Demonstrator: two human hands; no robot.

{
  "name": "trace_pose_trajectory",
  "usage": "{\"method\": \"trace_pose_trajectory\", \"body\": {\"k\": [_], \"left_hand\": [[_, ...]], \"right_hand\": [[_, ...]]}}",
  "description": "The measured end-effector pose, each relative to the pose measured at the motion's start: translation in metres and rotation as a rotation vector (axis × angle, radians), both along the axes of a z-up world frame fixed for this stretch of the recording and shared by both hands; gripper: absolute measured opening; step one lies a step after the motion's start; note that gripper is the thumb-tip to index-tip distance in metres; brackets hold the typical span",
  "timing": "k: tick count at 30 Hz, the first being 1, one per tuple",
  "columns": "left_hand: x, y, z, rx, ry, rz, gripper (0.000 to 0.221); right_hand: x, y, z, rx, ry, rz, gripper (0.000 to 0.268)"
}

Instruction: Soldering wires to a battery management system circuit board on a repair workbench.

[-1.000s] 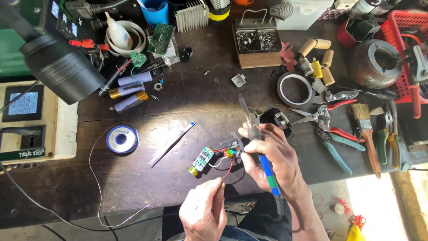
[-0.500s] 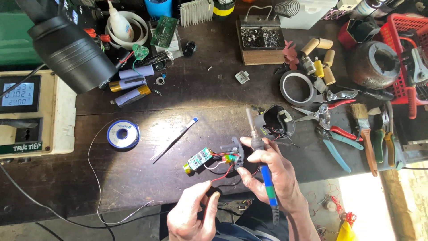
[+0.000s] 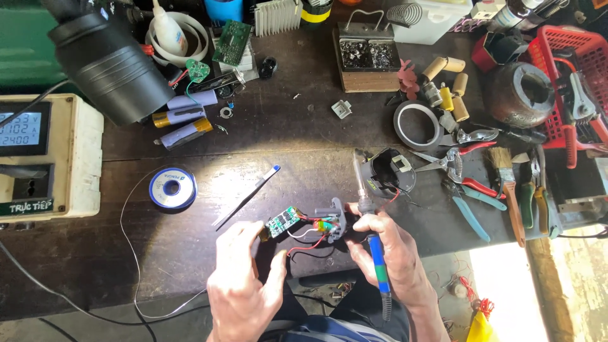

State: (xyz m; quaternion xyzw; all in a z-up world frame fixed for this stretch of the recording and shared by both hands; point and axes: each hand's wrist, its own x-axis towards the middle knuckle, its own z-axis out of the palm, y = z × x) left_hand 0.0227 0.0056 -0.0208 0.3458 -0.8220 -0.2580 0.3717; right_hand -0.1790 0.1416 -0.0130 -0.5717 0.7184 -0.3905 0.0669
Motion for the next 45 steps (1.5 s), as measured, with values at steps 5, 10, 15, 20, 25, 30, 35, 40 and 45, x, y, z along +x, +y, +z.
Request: {"method": "trace_pose_trajectory", "body": {"k": [5, 10, 15, 20, 25, 30, 35, 40, 45], "left_hand": [[-0.008, -0.013, 0.002, -0.059, -0.098, -0.045, 0.028], [-0.010, -0.014, -0.004, -0.048, -0.058, -0.056, 0.027], [-0.004, -0.013, -0.006, -0.016, -0.025, -0.055, 0.028], [0.014, 0.001, 0.000, 0.119, 0.062, 0.032, 0.034], [0.008, 0.022, -0.009, -0.081, 0.001, 0.030, 0.023], [-0.003, 0.023, -0.011, -0.146, -0.067, 0.040, 0.026], [-0.002, 0.019, -0.008, -0.117, -0.001, -0.063, 0.010], [0.001, 0.020, 0.000, 0.550, 0.407, -0.203, 0.006], [-0.007, 0.022, 0.008, 0.960, 0.684, -0.333, 0.006]], "right_hand": [[0.009, 0.006, -0.008, -0.095, 0.011, -0.077, 0.046], [0.035, 0.020, -0.018, -0.143, 0.046, -0.233, 0.040], [0.041, 0.018, -0.022, -0.196, 0.128, -0.291, 0.047], [0.027, 0.008, -0.017, -0.224, -0.054, -0.148, 0.037], [0.019, 0.000, -0.024, -0.253, -0.021, -0.109, 0.036], [0.019, 0.003, -0.021, -0.263, -0.053, -0.079, 0.033], [0.018, 0.005, -0.027, -0.286, 0.015, -0.099, 0.034], [0.019, 0.003, -0.030, -0.289, 0.060, -0.092, 0.035], [0.021, 0.006, -0.037, -0.283, 0.032, -0.104, 0.038]]}}
